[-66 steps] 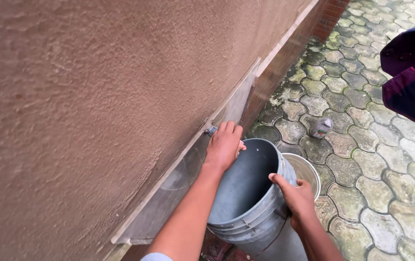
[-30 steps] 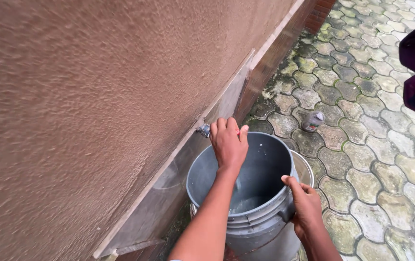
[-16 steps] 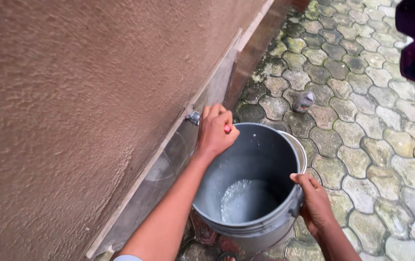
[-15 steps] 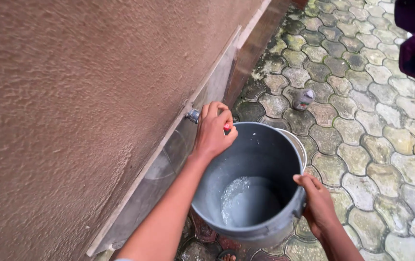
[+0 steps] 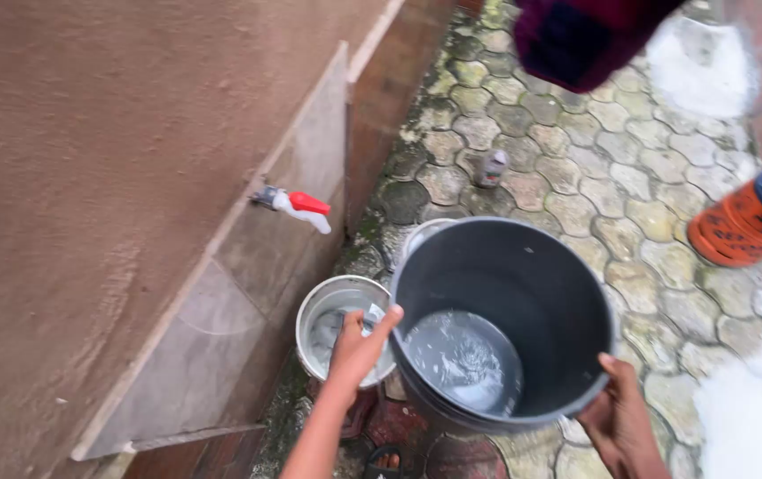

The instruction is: The person scrubs a rubber doormat with a brush and rinses it with water from a bucket before placing it at the entrance.

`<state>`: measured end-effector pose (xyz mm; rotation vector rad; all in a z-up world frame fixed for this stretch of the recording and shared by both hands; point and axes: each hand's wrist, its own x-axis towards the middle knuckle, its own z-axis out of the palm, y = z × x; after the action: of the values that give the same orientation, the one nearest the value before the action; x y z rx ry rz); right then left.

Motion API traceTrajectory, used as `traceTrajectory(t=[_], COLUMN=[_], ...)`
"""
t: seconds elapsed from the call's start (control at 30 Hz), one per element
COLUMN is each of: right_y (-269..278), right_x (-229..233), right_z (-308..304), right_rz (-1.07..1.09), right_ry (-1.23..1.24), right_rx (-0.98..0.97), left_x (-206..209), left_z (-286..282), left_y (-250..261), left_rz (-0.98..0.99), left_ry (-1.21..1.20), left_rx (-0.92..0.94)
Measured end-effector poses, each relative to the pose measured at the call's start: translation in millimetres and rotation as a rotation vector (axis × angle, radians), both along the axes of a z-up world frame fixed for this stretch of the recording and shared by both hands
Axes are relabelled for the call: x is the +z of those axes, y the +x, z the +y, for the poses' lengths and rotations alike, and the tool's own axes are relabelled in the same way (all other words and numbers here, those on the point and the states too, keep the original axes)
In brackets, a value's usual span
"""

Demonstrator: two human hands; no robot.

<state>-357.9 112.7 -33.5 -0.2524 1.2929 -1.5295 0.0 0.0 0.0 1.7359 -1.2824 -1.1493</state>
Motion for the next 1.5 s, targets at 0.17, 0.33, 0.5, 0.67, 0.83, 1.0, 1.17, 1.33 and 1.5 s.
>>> traceTrajectory(t=[0.17,0.33,0.5,0.67,0.83,1.0,1.17,1.33,1.5], right_y=[25,6,-49,-102,-148,-129,-82,-17,26], right_x=[18,0,9,37,47,58,49,38,7], right_z=[9,32,107,168,185,147,112,66,22], right_rz=[-0.056,0.055,0.181,0.229,0.374,0.521,0.633,0.849,0.919], right_ry=[-0.015,-0.07,0.087,0.304,0.379,0.416,0.433,0.416,0.378], right_rx=[0.084,0.245,0.251,0.076,0.038,0.152,0.231,0.268,0.376], left_x=[26,-2,-32,-43,-56,-97,-110,-110,-218], left_z=[33,68,105,132,149,160,166,172,173], left_y=[3,18,-54,-152,-199,-176,-133,-84,-51], left_rz=[0.249,0.331,0.392,0.526,0.492,0.552,0.568,0.26,0.218], left_ry=[0.39,0.387,0.328,0.261,0.385,0.492,0.5,0.49,0.27], left_rx=[0.096,0.017,-0.016,-0.174,-0.211,-0.09,0.022,0.104,0.124])
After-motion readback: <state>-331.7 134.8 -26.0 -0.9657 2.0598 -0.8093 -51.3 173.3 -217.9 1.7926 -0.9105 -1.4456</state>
